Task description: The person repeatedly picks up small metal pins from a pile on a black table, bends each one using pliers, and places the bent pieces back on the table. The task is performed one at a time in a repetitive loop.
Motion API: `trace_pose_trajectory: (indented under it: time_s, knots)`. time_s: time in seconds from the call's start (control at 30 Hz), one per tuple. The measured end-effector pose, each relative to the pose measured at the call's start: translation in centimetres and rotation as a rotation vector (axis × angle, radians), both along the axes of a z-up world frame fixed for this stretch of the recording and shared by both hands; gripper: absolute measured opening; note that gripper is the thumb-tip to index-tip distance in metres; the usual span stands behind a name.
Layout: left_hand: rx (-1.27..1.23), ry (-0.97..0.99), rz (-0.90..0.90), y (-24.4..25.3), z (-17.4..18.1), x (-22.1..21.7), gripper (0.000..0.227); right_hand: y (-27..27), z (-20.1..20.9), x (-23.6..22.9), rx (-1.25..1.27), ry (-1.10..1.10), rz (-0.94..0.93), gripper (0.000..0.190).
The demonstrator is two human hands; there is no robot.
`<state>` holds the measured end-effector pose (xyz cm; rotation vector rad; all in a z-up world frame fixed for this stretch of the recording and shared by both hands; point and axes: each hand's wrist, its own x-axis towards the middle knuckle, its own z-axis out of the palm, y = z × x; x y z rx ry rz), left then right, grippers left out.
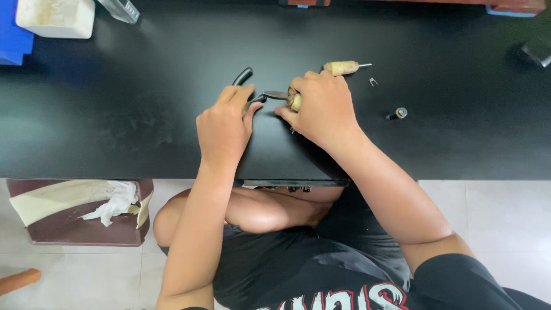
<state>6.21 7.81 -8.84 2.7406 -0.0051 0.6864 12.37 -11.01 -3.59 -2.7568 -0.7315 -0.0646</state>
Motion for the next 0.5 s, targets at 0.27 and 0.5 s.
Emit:
trace_pose_trajectory:
  time_s: [0.27, 0.5]
  knots:
    - [0.031, -0.052, 0.209, 1.8, 0.4, -1.0, 0.014, -0.7, -2.2, 0.8, 0.122, -0.043, 0.059, 0.015]
    - [-0.468, -0.197, -0.027, -1.2, 4.2, -3.6, 0.033, -2.4, 1.3, -3.5, 1.047, 0.265, 0.097, 0.014]
